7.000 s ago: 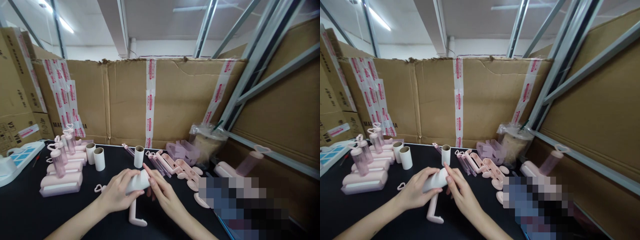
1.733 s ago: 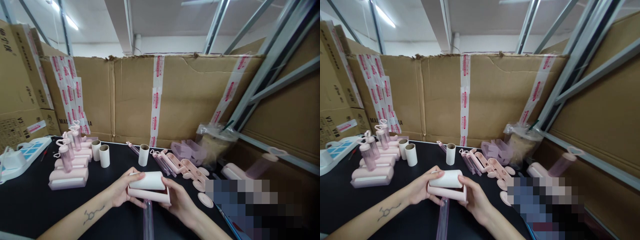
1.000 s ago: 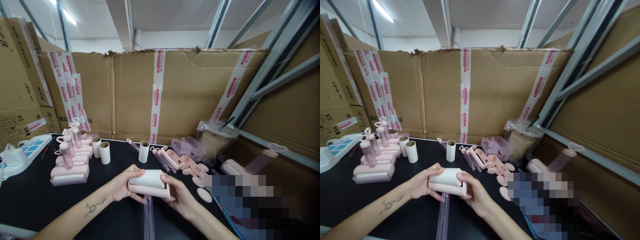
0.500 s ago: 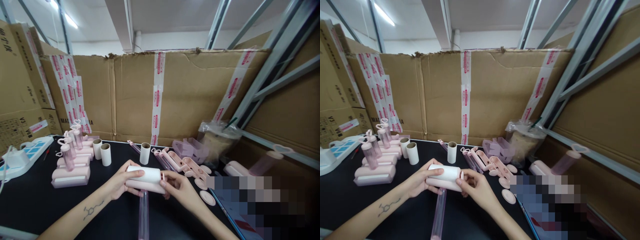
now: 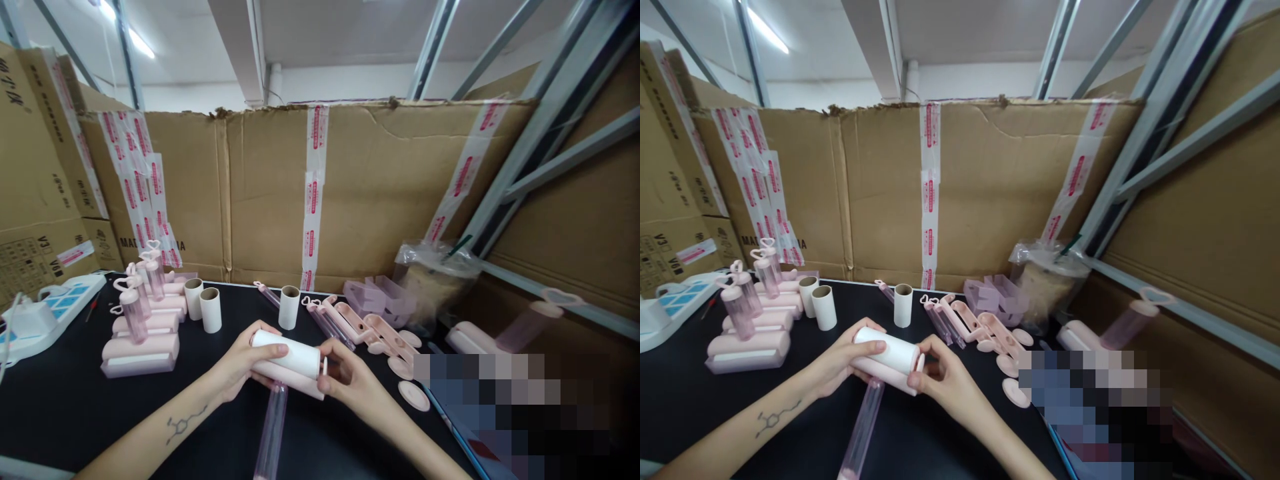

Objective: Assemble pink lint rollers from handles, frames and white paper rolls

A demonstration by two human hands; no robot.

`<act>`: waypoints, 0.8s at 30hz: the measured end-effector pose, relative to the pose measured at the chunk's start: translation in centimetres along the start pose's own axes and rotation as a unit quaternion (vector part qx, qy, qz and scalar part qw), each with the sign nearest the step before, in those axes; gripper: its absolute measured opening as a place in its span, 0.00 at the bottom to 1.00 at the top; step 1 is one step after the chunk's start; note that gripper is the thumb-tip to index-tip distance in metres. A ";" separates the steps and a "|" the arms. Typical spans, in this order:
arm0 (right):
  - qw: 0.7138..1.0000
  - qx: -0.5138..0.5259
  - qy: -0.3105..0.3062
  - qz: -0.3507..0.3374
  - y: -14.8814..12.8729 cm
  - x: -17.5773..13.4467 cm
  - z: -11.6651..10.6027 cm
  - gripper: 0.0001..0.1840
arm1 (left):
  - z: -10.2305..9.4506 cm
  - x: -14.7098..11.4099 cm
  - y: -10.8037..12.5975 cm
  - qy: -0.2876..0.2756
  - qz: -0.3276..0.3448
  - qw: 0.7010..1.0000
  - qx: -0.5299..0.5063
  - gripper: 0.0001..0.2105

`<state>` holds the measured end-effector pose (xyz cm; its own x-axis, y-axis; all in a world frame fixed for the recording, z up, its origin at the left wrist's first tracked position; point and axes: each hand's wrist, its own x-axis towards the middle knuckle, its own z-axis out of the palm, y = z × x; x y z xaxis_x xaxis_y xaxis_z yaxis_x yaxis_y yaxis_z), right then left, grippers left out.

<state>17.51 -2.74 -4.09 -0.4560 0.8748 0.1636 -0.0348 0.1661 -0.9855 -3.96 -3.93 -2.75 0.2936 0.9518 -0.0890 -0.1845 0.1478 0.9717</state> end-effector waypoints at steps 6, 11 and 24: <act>1.000 -0.001 0.001 -0.001 -1.1 -0.3 0.6 0.23 | 0.2 0.0 -0.1 0.002 0.008 1.000 -0.003 0.19; 0.994 0.004 0.106 0.015 -2.5 -0.3 0.0 0.19 | 0.3 -0.4 0.6 -0.031 0.062 0.988 -0.138 0.28; 0.920 -0.350 0.166 -0.067 -2.6 2.5 -5.0 0.18 | -1.2 1.6 -1.4 -0.035 0.098 0.962 0.254 0.16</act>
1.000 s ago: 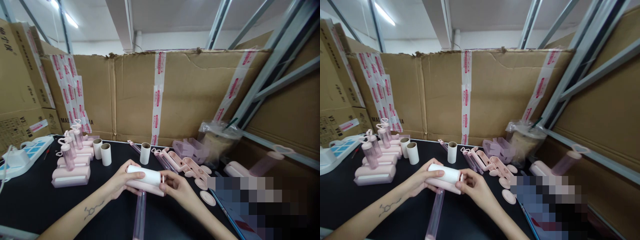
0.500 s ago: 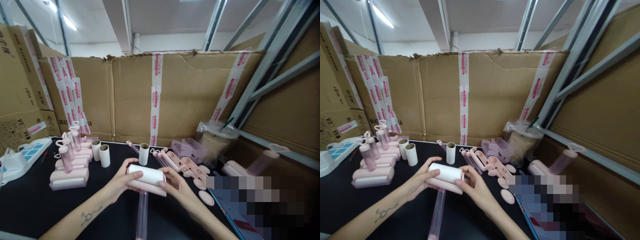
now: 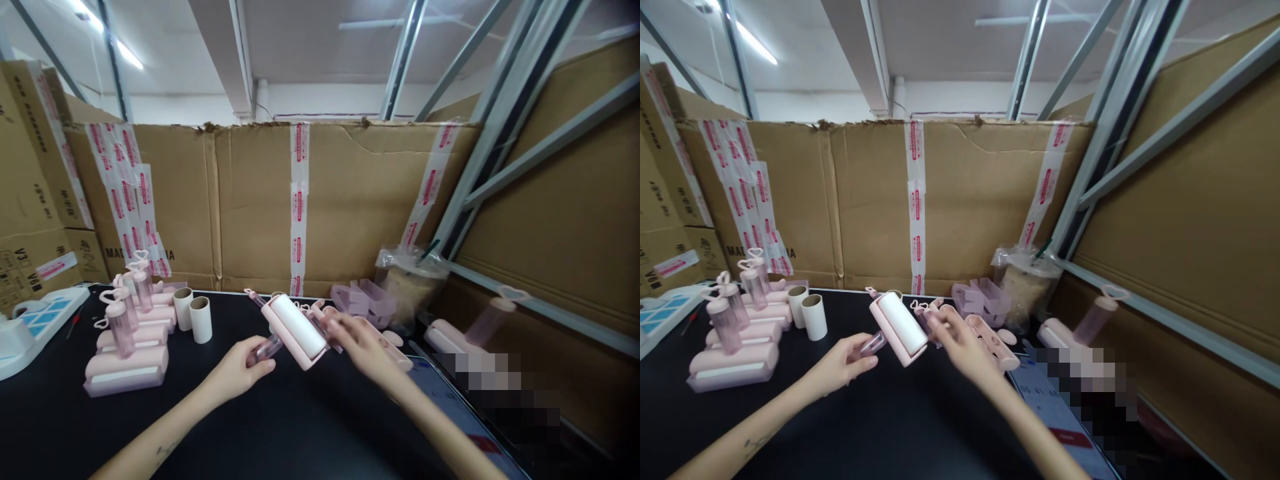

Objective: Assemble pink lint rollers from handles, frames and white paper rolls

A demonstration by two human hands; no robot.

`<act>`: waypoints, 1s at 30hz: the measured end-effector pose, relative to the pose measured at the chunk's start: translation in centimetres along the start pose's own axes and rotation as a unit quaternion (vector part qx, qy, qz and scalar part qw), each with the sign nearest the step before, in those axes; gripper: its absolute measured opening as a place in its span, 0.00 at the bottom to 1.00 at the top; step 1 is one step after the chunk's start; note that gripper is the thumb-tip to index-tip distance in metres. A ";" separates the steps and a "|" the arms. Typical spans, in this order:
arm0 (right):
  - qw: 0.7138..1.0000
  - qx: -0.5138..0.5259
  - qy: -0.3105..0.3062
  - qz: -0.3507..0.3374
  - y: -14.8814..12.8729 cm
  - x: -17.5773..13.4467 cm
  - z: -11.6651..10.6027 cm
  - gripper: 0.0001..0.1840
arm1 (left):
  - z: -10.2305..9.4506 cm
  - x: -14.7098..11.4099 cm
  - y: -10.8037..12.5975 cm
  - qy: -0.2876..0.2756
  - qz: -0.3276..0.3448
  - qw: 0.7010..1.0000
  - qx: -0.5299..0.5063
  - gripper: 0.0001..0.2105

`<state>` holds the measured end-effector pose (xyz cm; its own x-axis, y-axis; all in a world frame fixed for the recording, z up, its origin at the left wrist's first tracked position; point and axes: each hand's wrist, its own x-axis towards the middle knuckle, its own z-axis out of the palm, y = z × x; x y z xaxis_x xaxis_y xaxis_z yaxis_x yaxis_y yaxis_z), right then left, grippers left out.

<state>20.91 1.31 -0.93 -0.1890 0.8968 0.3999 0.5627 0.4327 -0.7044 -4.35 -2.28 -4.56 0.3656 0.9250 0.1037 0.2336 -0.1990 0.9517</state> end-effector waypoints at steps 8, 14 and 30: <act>0.915 -0.346 0.172 0.117 5.1 5.5 -8.6 0.25 | -0.2 0.0 -0.2 0.047 0.027 0.994 0.093 0.18; 0.850 -0.484 0.170 0.117 7.0 4.1 -7.7 0.22 | -0.2 -0.3 0.3 0.047 0.027 0.992 0.117 0.15; 0.844 -0.466 0.248 0.095 4.6 3.6 -6.7 0.28 | -0.7 -1.4 2.7 0.056 0.057 0.974 0.210 0.13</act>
<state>28.18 5.93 1.20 0.2059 0.6936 0.6904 0.9773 -0.1814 -0.1092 -4.85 -3.89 -1.95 0.3154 0.9141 0.2550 0.5546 -0.3956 0.7321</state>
